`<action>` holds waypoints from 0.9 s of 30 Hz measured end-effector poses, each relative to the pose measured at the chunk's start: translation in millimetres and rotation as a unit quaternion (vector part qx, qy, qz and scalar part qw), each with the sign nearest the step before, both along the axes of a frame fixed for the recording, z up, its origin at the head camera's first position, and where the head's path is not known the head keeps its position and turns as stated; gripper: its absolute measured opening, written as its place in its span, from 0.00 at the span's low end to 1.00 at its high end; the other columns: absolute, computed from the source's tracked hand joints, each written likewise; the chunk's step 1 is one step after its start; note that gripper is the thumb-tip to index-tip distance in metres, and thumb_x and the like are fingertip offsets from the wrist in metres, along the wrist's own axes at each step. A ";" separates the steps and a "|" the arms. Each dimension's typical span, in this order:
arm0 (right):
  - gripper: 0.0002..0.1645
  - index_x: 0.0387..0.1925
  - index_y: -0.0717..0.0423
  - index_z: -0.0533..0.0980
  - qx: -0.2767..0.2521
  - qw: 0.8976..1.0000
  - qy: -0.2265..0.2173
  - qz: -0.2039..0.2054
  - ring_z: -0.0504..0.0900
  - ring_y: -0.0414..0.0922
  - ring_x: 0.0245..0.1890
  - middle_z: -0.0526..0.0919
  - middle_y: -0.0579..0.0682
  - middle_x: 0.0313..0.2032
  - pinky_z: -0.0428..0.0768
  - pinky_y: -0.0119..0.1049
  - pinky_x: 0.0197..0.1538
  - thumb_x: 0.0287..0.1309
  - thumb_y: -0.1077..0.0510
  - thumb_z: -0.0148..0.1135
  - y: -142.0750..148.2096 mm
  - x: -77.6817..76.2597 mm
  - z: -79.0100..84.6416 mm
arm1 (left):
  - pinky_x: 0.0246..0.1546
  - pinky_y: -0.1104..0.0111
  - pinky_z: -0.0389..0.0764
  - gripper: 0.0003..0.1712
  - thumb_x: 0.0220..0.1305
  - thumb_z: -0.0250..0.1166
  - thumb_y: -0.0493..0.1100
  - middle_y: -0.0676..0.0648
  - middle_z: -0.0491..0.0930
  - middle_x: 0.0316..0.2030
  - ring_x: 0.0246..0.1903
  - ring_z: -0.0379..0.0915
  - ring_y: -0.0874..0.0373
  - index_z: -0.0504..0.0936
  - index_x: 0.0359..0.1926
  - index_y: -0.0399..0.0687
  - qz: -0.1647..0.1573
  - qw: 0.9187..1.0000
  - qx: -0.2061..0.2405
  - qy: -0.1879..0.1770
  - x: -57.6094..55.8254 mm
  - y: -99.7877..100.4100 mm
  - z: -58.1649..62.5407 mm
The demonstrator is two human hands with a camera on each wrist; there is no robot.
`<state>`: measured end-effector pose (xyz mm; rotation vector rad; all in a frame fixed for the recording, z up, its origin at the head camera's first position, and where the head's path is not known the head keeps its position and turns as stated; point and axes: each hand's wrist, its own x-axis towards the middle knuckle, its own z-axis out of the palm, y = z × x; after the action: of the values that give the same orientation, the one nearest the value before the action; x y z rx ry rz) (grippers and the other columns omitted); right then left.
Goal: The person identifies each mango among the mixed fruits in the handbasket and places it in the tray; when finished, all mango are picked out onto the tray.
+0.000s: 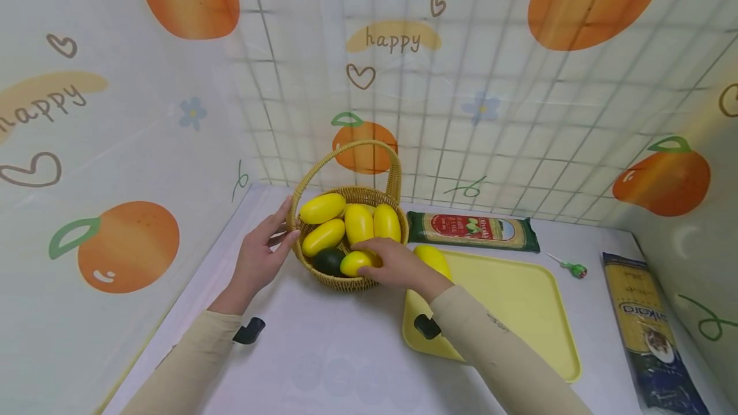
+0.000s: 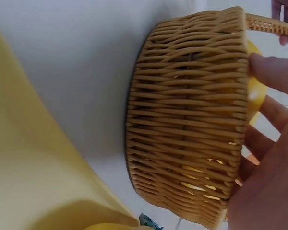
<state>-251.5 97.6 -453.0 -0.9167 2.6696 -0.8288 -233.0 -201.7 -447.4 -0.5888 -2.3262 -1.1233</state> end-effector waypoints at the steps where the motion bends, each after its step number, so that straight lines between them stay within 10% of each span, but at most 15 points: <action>1: 0.31 0.69 0.45 0.74 0.005 1.000 0.006 0.001 0.72 0.49 0.66 0.76 0.48 0.66 0.70 0.48 0.71 0.68 0.44 0.64 -0.6 -0.1 -0.6 | 0.48 0.56 0.86 0.46 0.66 0.69 0.32 0.42 0.82 0.50 0.50 0.84 0.44 0.62 0.78 0.63 0.000 1.000 0.000 0.001 -0.1 -0.1 -0.1; 15: 0.35 0.68 0.41 0.72 -0.093 0.995 -0.016 -0.031 0.71 0.46 0.67 0.75 0.43 0.66 0.71 0.48 0.71 0.66 0.32 0.60 -5.3 7.2 -2.0 | 0.48 0.58 0.86 0.46 0.67 0.68 0.33 0.43 0.82 0.48 0.50 0.83 0.45 0.61 0.78 0.66 0.008 1.000 -0.005 -0.006 1.1 0.7 0.6; 27: 0.29 0.69 0.47 0.72 -0.099 0.995 0.007 0.002 0.73 0.47 0.64 0.76 0.44 0.65 0.72 0.47 0.69 0.68 0.53 0.65 2.3 6.4 -2.7 | 0.48 0.57 0.87 0.46 0.67 0.68 0.33 0.42 0.82 0.49 0.50 0.83 0.45 0.60 0.79 0.65 0.011 1.000 -0.010 -0.003 0.7 1.5 0.1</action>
<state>-245.1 99.9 -455.7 -0.9735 2.6318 -1.1065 -232.3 -200.2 -447.3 -0.5672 -2.3465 -1.0936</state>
